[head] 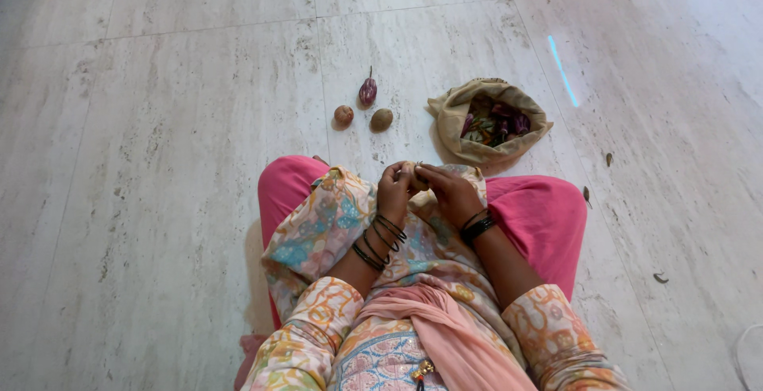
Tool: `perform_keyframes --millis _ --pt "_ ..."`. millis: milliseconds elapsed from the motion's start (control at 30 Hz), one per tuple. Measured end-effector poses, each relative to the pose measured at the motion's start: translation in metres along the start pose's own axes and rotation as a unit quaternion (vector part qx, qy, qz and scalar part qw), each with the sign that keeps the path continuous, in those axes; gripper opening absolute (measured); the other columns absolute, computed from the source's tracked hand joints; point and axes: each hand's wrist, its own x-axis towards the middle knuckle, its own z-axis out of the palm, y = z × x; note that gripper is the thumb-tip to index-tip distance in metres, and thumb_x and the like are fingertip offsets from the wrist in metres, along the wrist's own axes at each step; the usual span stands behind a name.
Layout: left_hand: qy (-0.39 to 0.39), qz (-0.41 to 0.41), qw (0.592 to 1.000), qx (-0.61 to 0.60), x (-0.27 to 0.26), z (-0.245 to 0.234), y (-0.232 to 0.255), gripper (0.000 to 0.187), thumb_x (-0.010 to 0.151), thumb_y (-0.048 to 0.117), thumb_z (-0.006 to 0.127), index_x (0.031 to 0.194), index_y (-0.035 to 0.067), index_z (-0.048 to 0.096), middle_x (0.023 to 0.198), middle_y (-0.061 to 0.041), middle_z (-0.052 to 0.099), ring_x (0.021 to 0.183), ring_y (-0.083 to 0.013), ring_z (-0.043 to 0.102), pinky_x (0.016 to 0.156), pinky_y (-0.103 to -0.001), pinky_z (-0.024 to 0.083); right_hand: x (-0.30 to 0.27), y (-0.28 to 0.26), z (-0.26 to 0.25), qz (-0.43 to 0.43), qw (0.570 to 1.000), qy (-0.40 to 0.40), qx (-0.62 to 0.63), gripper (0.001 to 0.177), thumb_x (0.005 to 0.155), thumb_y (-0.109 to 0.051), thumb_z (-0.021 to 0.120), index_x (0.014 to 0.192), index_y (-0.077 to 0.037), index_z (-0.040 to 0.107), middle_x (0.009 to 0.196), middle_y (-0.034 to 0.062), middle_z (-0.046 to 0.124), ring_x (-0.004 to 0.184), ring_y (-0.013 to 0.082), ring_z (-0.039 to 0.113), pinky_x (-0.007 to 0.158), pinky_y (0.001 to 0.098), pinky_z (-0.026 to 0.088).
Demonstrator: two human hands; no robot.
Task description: The person sits on the floor and peels a small purple eggplant using a knife, then peels a potato by hand. The person places the peeled items into a cloth bag.
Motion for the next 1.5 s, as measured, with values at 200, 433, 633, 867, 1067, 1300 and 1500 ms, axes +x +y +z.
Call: perform_keyframes --millis 200,433,633,867,1067,1300,1500 --pt "-0.009 -0.003 1.0 -0.005 0.0 0.001 0.003 0.034 0.107 0.022 0.053 0.131 -0.001 0.057 0.096 -0.009 0.066 0.083 -0.0169 0.068 0.076 -0.032 0.063 -0.005 -0.003 0.002 -0.012 0.994 -0.001 -0.111 0.042 0.088 0.002 0.06 0.124 -0.018 0.072 0.128 0.0053 0.072 0.102 0.0286 0.073 0.082 0.0388 0.059" --pt "-0.096 -0.047 0.992 0.063 -0.015 0.009 0.019 0.035 0.105 0.023 0.055 0.132 0.003 0.06 0.11 -0.005 0.066 0.09 -0.0142 0.069 0.078 -0.03 0.062 -0.004 0.014 0.002 0.051 0.997 0.063 0.009 0.03 0.096 -0.006 0.064 0.124 -0.012 0.074 0.124 0.0102 0.073 0.108 0.0275 0.073 0.091 0.0361 0.058" --pt "-0.085 -0.022 0.994 0.065 -0.019 0.01 0.024 0.034 0.105 0.022 0.058 0.131 0.0 0.062 0.11 -0.008 0.066 0.095 -0.0169 0.069 0.082 -0.031 0.063 -0.002 0.015 0.007 0.153 0.97 0.048 0.181 0.029 0.099 -0.016 0.066 0.128 -0.011 0.069 0.127 0.0092 0.074 0.104 0.0265 0.074 0.089 0.0354 0.058" --pt "0.016 -0.003 0.999 -0.052 -0.007 0.006 0.018 0.034 0.105 0.021 0.058 0.133 0.001 0.057 0.106 -0.01 0.067 0.09 -0.0177 0.068 0.079 -0.032 0.06 -0.004 0.003 0.006 -0.014 0.999 0.046 0.019 0.026 0.093 -0.011 0.072 0.118 -0.012 0.076 0.126 0.0104 0.073 0.109 0.0289 0.073 0.092 0.0368 0.058" --pt "-0.053 -0.039 0.998 0.022 -0.016 0.009 0.024 0.033 0.105 0.023 0.058 0.13 0.002 0.059 0.105 -0.008 0.066 0.09 -0.0169 0.071 0.08 -0.031 0.063 -0.007 0.01 0.006 0.02 0.996 0.078 0.043 0.027 0.091 -0.005 0.07 0.117 -0.01 0.075 0.126 0.0105 0.074 0.111 0.0273 0.072 0.094 0.0359 0.058" --pt "-0.121 -0.048 0.988 0.084 -0.023 0.013 0.027 0.037 0.099 0.025 0.065 0.13 0.004 0.062 0.107 -0.004 0.064 0.09 -0.0138 0.068 0.075 -0.028 0.059 -0.004 0.029 0.01 0.177 0.956 0.097 0.211 0.024 0.097 -0.009 0.068 0.12 -0.008 0.076 0.116 0.01 0.077 0.103 0.0147 0.072 0.091 0.028 0.057" --pt "-0.034 -0.017 0.999 0.028 -0.015 0.009 0.022 0.035 0.101 0.023 0.065 0.129 0.001 0.06 0.107 -0.007 0.065 0.091 -0.0144 0.069 0.077 -0.029 0.061 -0.003 0.019 0.011 0.18 0.962 0.064 0.194 0.026 0.095 -0.011 0.07 0.121 -0.009 0.075 0.114 0.0087 0.079 0.102 0.0148 0.073 0.089 0.0292 0.057"
